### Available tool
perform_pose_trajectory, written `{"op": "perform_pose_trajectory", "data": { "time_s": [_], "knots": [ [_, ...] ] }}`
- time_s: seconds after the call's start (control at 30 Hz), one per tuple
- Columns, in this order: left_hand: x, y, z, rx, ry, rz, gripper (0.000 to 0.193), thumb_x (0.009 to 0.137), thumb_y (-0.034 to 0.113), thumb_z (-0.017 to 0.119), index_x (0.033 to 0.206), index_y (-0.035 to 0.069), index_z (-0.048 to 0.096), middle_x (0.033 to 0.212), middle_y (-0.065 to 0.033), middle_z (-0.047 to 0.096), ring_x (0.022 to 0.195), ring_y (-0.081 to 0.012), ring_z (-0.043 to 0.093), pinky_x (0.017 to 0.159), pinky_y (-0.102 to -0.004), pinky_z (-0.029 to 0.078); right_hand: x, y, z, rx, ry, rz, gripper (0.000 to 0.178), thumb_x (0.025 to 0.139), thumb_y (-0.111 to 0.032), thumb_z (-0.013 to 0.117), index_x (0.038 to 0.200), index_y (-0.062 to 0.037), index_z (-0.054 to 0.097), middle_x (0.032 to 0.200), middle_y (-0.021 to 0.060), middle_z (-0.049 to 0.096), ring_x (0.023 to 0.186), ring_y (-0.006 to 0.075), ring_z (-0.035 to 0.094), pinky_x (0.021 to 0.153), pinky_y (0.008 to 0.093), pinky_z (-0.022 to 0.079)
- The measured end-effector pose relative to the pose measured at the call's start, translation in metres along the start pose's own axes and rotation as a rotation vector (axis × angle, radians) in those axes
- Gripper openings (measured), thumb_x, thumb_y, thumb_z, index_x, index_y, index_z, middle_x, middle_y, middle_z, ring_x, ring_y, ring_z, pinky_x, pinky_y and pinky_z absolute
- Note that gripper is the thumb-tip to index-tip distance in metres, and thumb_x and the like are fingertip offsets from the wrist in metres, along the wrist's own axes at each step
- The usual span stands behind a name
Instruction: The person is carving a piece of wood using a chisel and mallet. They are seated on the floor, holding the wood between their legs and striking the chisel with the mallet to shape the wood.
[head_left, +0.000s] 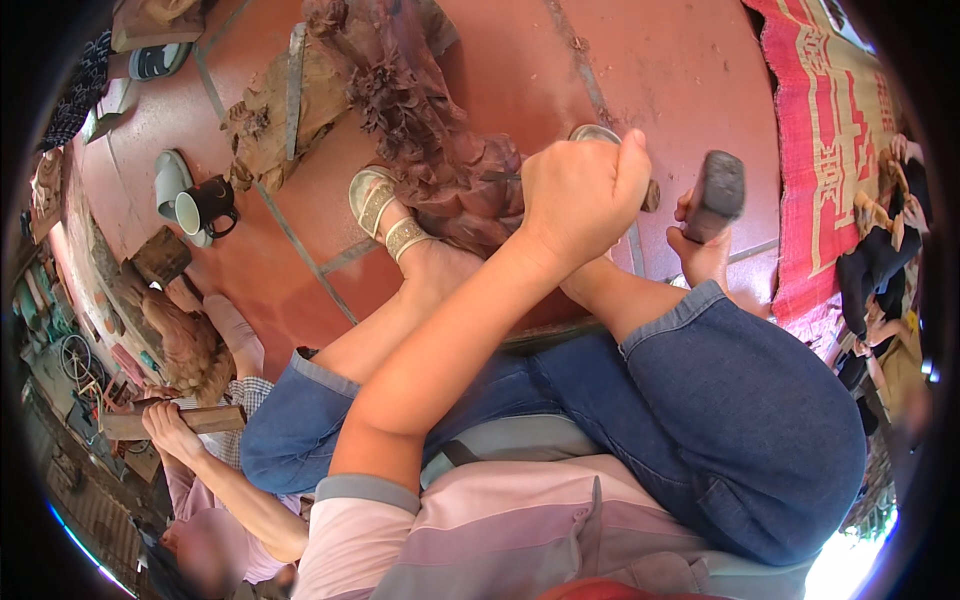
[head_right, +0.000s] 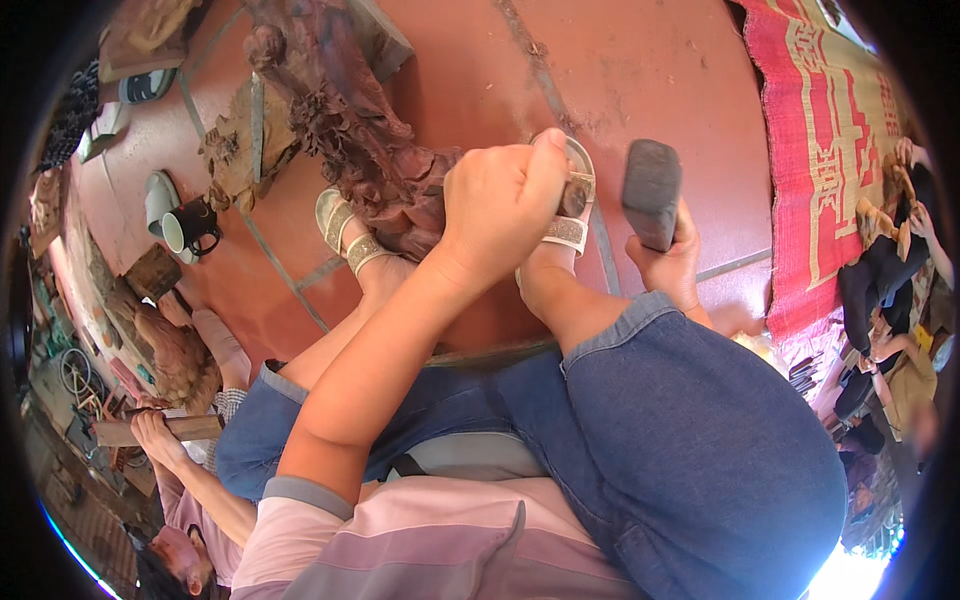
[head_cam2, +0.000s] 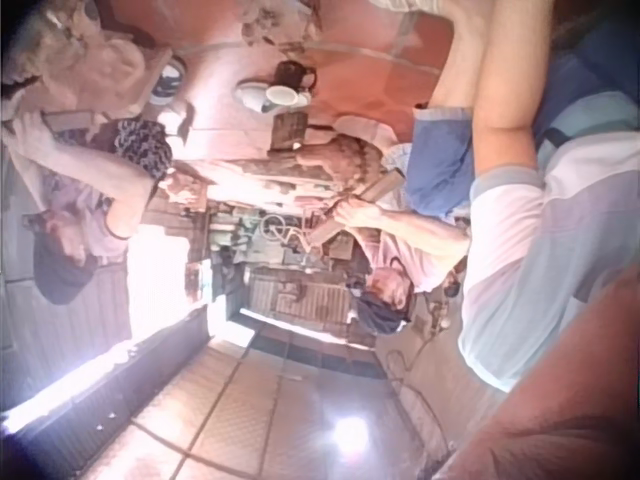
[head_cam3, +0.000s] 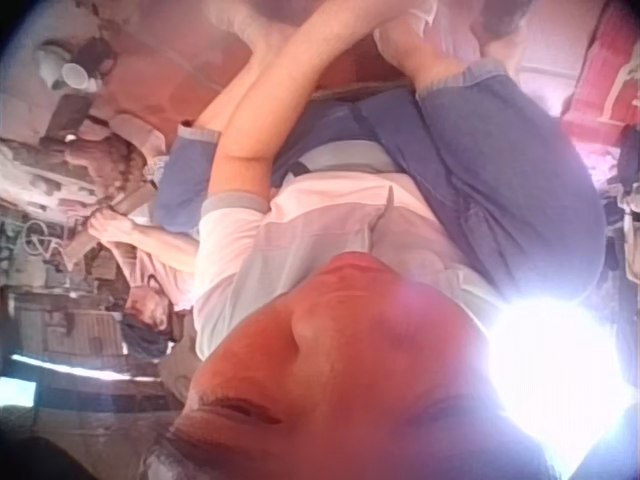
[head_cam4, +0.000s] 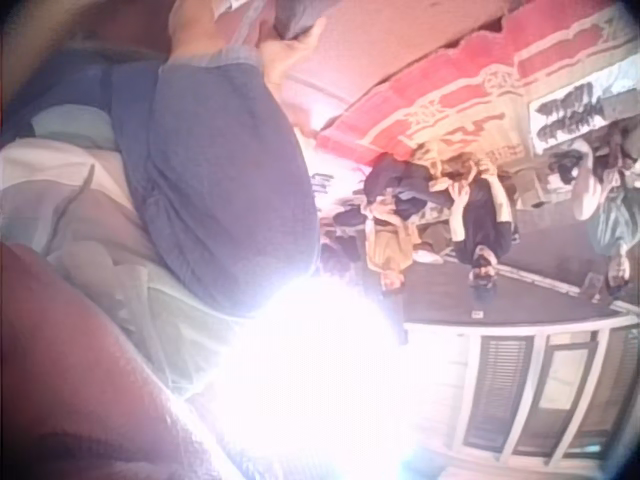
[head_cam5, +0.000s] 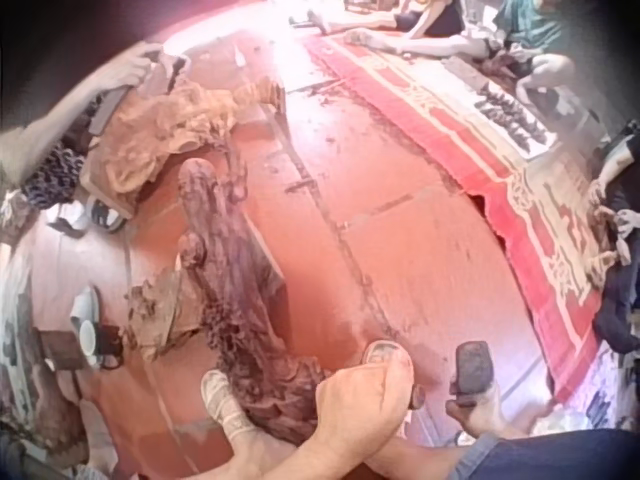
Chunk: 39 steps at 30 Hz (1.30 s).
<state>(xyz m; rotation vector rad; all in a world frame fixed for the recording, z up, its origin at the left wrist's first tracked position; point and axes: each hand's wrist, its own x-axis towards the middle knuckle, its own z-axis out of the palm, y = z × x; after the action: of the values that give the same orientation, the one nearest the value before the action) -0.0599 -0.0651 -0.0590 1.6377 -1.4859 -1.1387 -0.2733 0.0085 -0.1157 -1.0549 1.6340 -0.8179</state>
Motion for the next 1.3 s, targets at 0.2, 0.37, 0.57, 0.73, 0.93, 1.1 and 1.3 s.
{"op": "perform_pose_trajectory", "data": {
  "time_s": [0.2, 0.37, 0.57, 0.73, 0.93, 1.1, 1.3],
  "knots": [
    [0.006, -0.003, -0.001, 0.001, 0.006, -0.060, 0.051, 0.093, 0.030, 0.045, 0.051, 0.005, 0.061, 0.050, -0.0175, 0.055, 0.049, -0.0372, 0.058, 0.051, -0.0456, 0.045, 0.000, -0.002, 0.004, -0.040, -0.001, -0.073, 0.046, 0.068, 0.014, 0.059, 0.110, -0.0051, 0.058, 0.091, -0.0026, 0.058, 0.084, 0.0052, 0.052, 0.073, 0.0207, 0.043],
    [0.001, -0.012, -0.015, -0.022, -0.062, -0.039, 0.051, 0.095, 0.032, 0.044, 0.057, 0.006, 0.065, 0.053, -0.0171, 0.057, 0.050, -0.0361, 0.059, 0.052, -0.0439, 0.046, 0.001, -0.011, 0.015, -0.139, 0.017, -0.164, 0.044, 0.065, 0.011, 0.066, 0.103, -0.0097, 0.062, 0.090, 0.0006, 0.064, 0.086, 0.0085, 0.058, 0.076, 0.0238, 0.046],
    [0.001, -0.015, -0.024, -0.149, -0.092, -0.022, 0.050, 0.099, 0.028, 0.041, 0.065, 0.003, 0.068, 0.053, -0.0098, 0.061, 0.047, -0.0203, 0.059, 0.049, -0.0326, 0.044, 0.003, -0.004, 0.020, -0.238, 0.007, -0.212, 0.038, 0.065, 0.015, 0.066, 0.095, -0.0082, 0.063, 0.088, -0.0025, 0.061, 0.086, 0.0073, 0.055, 0.075, 0.0243, 0.046],
    [-0.010, 0.003, -0.019, 0.027, -0.089, 0.375, 0.044, 0.095, 0.021, 0.044, 0.059, 0.006, 0.063, 0.054, -0.0092, 0.059, 0.049, -0.0282, 0.059, 0.050, -0.0367, 0.046, -0.001, 0.004, 0.018, 0.070, -0.043, -0.098, 0.043, 0.066, 0.017, 0.062, 0.102, -0.0073, 0.060, 0.089, -0.0048, 0.057, 0.084, 0.0053, 0.052, 0.076, 0.0209, 0.042],
    [-0.013, -0.003, -0.011, -0.113, -0.017, 0.053, 0.045, 0.093, 0.026, 0.049, 0.053, 0.008, 0.061, 0.051, -0.0123, 0.056, 0.047, -0.0319, 0.057, 0.047, -0.0400, 0.044, 0.000, -0.007, 0.015, -0.010, -0.036, -0.134, 0.046, 0.070, 0.015, 0.067, 0.110, -0.0070, 0.058, 0.096, -0.0042, 0.060, 0.091, 0.0060, 0.055, 0.081, 0.0215, 0.044],
    [-0.006, -0.005, -0.010, -0.175, 0.039, 0.013, 0.050, 0.094, 0.030, 0.047, 0.053, 0.005, 0.060, 0.049, -0.0162, 0.052, 0.045, -0.0350, 0.055, 0.048, -0.0430, 0.043, -0.004, 0.000, 0.014, 0.145, 0.017, -0.061, 0.046, 0.072, 0.012, 0.070, 0.113, -0.0063, 0.058, 0.100, -0.0023, 0.062, 0.093, 0.0077, 0.057, 0.083, 0.0239, 0.046],
    [-0.005, -0.011, -0.017, -0.134, -0.011, -0.009, 0.052, 0.095, 0.033, 0.044, 0.056, 0.005, 0.063, 0.050, -0.0176, 0.053, 0.047, -0.0363, 0.056, 0.049, -0.0443, 0.044, 0.000, 0.008, 0.013, 0.124, -0.033, -0.112, 0.043, 0.071, 0.011, 0.070, 0.109, -0.0061, 0.059, 0.097, -0.0004, 0.062, 0.092, 0.0096, 0.058, 0.082, 0.0250, 0.046]
  ]
}}
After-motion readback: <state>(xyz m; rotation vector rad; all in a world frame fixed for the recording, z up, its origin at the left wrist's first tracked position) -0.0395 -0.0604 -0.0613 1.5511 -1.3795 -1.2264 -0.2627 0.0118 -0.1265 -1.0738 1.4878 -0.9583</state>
